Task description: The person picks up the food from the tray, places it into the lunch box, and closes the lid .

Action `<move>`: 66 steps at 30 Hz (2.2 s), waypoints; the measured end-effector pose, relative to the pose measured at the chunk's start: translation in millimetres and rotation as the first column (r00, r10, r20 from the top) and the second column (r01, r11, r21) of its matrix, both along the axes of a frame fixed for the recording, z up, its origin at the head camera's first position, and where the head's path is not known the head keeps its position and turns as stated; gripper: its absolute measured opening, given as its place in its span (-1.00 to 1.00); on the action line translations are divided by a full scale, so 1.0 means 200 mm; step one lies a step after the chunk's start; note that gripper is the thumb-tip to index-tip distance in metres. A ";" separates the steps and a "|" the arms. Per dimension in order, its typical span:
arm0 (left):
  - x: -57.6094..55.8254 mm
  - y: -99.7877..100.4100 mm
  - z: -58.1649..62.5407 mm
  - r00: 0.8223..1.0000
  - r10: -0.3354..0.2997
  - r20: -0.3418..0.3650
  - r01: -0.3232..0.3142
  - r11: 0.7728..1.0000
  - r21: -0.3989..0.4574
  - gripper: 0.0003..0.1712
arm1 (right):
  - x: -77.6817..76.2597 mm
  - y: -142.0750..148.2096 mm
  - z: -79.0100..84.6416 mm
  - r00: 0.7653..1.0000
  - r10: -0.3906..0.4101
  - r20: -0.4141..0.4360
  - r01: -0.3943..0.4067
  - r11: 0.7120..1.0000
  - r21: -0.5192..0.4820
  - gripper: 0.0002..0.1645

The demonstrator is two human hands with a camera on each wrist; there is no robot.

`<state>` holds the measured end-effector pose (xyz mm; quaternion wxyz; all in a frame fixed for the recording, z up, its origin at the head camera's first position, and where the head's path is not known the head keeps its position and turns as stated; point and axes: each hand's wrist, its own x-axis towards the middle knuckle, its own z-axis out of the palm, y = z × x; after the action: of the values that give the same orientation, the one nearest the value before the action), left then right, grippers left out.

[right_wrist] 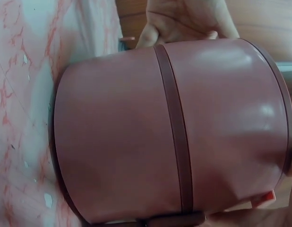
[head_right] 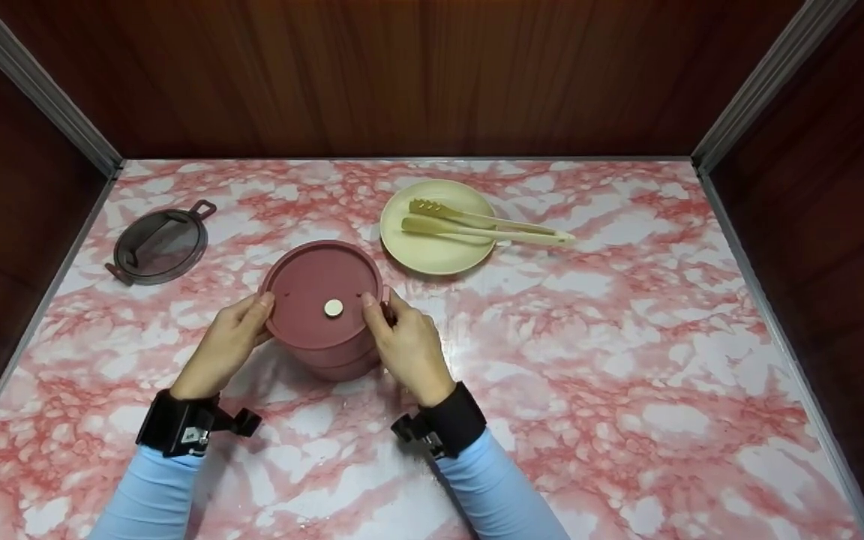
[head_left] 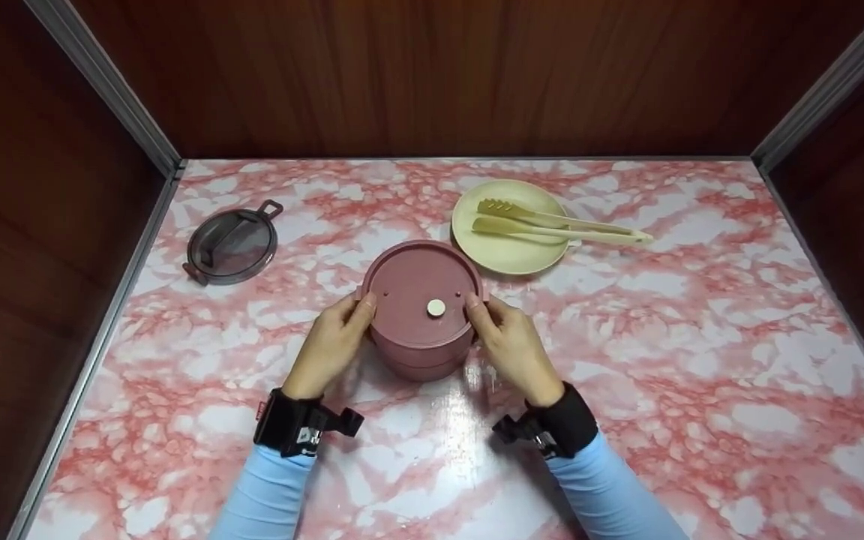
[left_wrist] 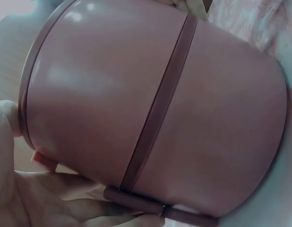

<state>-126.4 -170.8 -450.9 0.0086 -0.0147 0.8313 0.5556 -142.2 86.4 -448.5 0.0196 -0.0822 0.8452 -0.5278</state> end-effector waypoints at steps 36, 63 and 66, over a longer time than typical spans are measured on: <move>-0.62 -1.02 -0.08 0.987 0.162 -0.019 -0.134 0.735 -0.664 -0.50 | -0.05 0.11 -0.02 0.980 0.198 0.033 -0.196 0.980 -0.043 -0.56; -0.21 -0.25 0.47 0.817 -0.229 -0.529 -0.106 0.842 -0.529 -0.53 | -0.08 0.11 -0.08 0.986 0.148 0.078 -0.140 0.985 -0.096 -0.70; -0.14 -0.14 0.49 0.783 -0.291 -0.549 -0.061 0.843 -0.534 -0.50 | -0.09 0.12 -0.08 0.986 0.149 0.072 -0.142 0.985 -0.094 -0.71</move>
<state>-154.5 -199.7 -351.9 -0.2293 0.2168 0.9067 0.2798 -159.4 109.5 -464.8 0.0875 -0.1237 0.8113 -0.5647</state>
